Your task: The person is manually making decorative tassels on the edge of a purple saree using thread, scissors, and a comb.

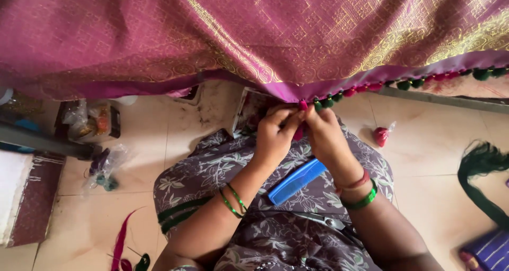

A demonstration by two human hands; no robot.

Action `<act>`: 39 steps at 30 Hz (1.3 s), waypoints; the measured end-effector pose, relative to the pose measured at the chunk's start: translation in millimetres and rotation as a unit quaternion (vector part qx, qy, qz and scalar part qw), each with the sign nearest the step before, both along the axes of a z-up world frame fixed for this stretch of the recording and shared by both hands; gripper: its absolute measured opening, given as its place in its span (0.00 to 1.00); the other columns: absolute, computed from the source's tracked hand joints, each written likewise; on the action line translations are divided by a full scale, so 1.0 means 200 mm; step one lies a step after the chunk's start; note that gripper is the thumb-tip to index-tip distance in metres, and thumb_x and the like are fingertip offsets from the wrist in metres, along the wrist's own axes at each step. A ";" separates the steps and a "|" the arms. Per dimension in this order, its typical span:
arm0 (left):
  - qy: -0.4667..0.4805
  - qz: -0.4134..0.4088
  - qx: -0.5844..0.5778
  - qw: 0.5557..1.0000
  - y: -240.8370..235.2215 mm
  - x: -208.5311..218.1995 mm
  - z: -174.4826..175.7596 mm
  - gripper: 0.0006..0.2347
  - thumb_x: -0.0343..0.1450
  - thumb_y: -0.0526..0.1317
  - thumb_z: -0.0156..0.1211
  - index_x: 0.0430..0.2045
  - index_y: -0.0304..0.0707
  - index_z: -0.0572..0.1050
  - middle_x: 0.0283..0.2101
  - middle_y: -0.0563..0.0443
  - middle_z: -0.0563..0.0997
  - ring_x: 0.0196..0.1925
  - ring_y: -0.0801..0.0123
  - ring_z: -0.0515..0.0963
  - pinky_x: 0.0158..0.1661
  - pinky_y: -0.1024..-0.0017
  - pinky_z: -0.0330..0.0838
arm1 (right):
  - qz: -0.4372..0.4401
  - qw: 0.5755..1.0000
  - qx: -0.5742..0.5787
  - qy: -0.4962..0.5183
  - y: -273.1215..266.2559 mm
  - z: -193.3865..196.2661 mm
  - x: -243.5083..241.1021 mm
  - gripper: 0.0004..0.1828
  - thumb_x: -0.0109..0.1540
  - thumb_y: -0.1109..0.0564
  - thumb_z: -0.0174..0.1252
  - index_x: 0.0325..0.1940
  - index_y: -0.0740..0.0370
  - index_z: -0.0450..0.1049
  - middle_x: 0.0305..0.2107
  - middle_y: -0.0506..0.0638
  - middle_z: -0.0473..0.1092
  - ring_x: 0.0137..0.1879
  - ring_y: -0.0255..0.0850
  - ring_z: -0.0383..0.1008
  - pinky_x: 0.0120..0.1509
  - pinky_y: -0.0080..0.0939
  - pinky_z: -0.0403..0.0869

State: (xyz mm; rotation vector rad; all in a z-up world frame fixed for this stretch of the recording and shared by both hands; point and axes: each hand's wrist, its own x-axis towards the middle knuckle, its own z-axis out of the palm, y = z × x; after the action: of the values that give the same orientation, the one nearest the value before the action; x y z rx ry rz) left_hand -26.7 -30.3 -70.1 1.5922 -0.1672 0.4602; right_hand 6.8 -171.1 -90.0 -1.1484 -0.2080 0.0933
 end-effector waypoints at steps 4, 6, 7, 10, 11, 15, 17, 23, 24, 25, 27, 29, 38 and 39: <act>-0.121 0.056 0.125 0.983 0.06 -0.04 0.01 0.05 0.71 0.35 0.67 0.37 0.33 0.82 0.43 0.43 0.84 0.48 0.58 0.82 0.51 0.67 0.74 | 0.059 0.986 0.115 0.109 0.09 0.20 -0.01 0.09 0.65 0.56 0.60 0.46 0.64 0.74 0.37 0.49 0.76 0.43 0.38 0.76 0.49 0.39 0.75; -0.084 0.041 0.114 0.989 0.09 -0.05 0.09 0.06 0.71 0.37 0.67 0.36 0.33 0.82 0.41 0.44 0.85 0.45 0.61 0.84 0.49 0.68 0.76 | 0.048 0.989 0.118 0.078 0.10 0.10 0.00 0.08 0.68 0.57 0.60 0.45 0.64 0.74 0.36 0.49 0.75 0.42 0.37 0.75 0.46 0.38 0.74; -0.046 0.023 0.101 0.994 0.11 -0.06 0.12 0.07 0.71 0.39 0.68 0.35 0.33 0.82 0.39 0.46 0.85 0.42 0.64 0.85 0.47 0.70 0.77 | 0.034 0.991 0.120 0.047 0.10 0.06 0.00 0.07 0.70 0.58 0.60 0.44 0.65 0.74 0.36 0.49 0.74 0.40 0.36 0.74 0.44 0.37 0.73; -0.087 0.049 0.072 0.992 0.13 -0.03 0.19 0.13 0.72 0.40 0.64 0.45 0.28 0.77 0.45 0.43 0.80 0.47 0.61 0.80 0.49 0.67 0.73 | -0.028 0.996 0.087 0.018 0.13 0.04 -0.05 0.09 0.70 0.57 0.56 0.46 0.65 0.77 0.40 0.46 0.76 0.44 0.31 0.74 0.51 0.33 0.74; -0.086 0.049 0.072 0.993 0.12 -0.02 0.17 0.13 0.72 0.40 0.64 0.45 0.28 0.77 0.45 0.43 0.80 0.47 0.61 0.80 0.49 0.67 0.73 | -0.029 0.996 0.086 0.019 0.11 0.00 -0.06 0.09 0.70 0.57 0.56 0.46 0.65 0.77 0.40 0.46 0.76 0.44 0.31 0.74 0.51 0.33 0.74; 0.027 -0.096 -0.008 0.995 0.07 0.04 0.14 0.11 0.74 0.42 0.64 0.38 0.29 0.83 0.37 0.51 0.85 0.40 0.74 0.81 0.43 0.73 0.75 | -0.065 0.994 -0.065 -0.062 0.04 -0.06 -0.06 0.10 0.74 0.57 0.54 0.49 0.67 0.76 0.41 0.44 0.75 0.45 0.28 0.70 0.52 0.31 0.71; 0.089 -0.136 -0.083 0.983 0.05 0.06 0.12 0.11 0.73 0.41 0.66 0.36 0.27 0.83 0.34 0.51 0.85 0.37 0.77 0.78 0.40 0.74 0.73 | -0.059 0.992 -0.099 -0.059 0.02 -0.04 -0.07 0.10 0.73 0.57 0.53 0.50 0.67 0.76 0.40 0.43 0.75 0.45 0.28 0.70 0.52 0.31 0.71; 0.101 -0.085 -0.134 0.982 0.00 0.02 0.05 0.10 0.74 0.41 0.63 0.37 0.31 0.83 0.35 0.52 0.86 0.37 0.79 0.80 0.41 0.76 0.75 | 0.023 0.998 -0.044 -0.027 -0.02 0.07 -0.03 0.18 0.64 0.55 0.60 0.57 0.62 0.70 0.47 0.45 0.74 0.53 0.32 0.72 0.58 0.33 0.72; 0.046 -0.028 -0.040 0.998 0.01 0.01 0.04 0.09 0.73 0.41 0.65 0.38 0.31 0.83 0.36 0.50 0.85 0.36 0.75 0.81 0.41 0.75 0.75 | 0.067 0.997 0.040 0.020 -0.02 0.07 -0.01 0.16 0.67 0.54 0.60 0.54 0.67 0.72 0.46 0.49 0.74 0.53 0.36 0.73 0.59 0.37 0.74; -0.010 0.029 0.054 0.998 0.01 0.00 0.03 0.09 0.73 0.40 0.67 0.38 0.32 0.82 0.36 0.47 0.85 0.36 0.71 0.83 0.41 0.74 0.75 | 0.111 0.984 0.124 0.066 -0.02 0.07 0.01 0.16 0.69 0.53 0.60 0.52 0.71 0.74 0.46 0.53 0.75 0.53 0.40 0.74 0.59 0.40 0.75; -0.082 0.051 0.095 0.991 0.03 -0.02 0.04 0.08 0.72 0.40 0.67 0.37 0.34 0.82 0.39 0.46 0.84 0.40 0.65 0.83 0.45 0.71 0.75 | 0.081 0.987 0.127 0.059 0.03 0.16 -0.01 0.12 0.68 0.56 0.61 0.51 0.67 0.73 0.45 0.51 0.74 0.52 0.39 0.74 0.56 0.40 0.75; -0.153 0.074 0.136 0.976 0.06 -0.03 0.06 0.07 0.72 0.40 0.68 0.37 0.35 0.82 0.41 0.44 0.84 0.45 0.60 0.83 0.50 0.68 0.75 | 0.055 0.989 0.129 0.052 0.06 0.15 -0.01 0.10 0.67 0.60 0.63 0.51 0.63 0.72 0.43 0.48 0.73 0.50 0.38 0.74 0.53 0.40 0.74; -0.061 -0.050 0.087 0.993 0.09 0.05 0.10 0.09 0.76 0.42 0.62 0.39 0.33 0.82 0.37 0.50 0.84 0.40 0.69 0.83 0.44 0.73 0.75 | -0.014 0.995 0.095 -0.015 0.06 0.01 -0.11 0.06 0.71 0.59 0.54 0.48 0.64 0.75 0.42 0.45 0.76 0.48 0.31 0.74 0.57 0.32 0.73; 0.032 -0.103 -0.019 0.994 0.08 0.06 0.10 0.10 0.76 0.41 0.64 0.37 0.29 0.83 0.34 0.52 0.82 0.36 0.73 0.78 0.39 0.74 0.71 | 0.001 0.996 0.093 -0.011 0.03 -0.03 -0.11 0.07 0.74 0.60 0.54 0.49 0.66 0.75 0.40 0.45 0.74 0.45 0.30 0.71 0.52 0.32 0.70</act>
State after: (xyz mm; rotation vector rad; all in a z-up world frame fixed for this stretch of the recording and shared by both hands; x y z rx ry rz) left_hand -15.3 -14.5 -50.3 1.5320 -0.2702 0.2494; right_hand -14.9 -166.1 -95.2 -0.9641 -0.2325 0.0607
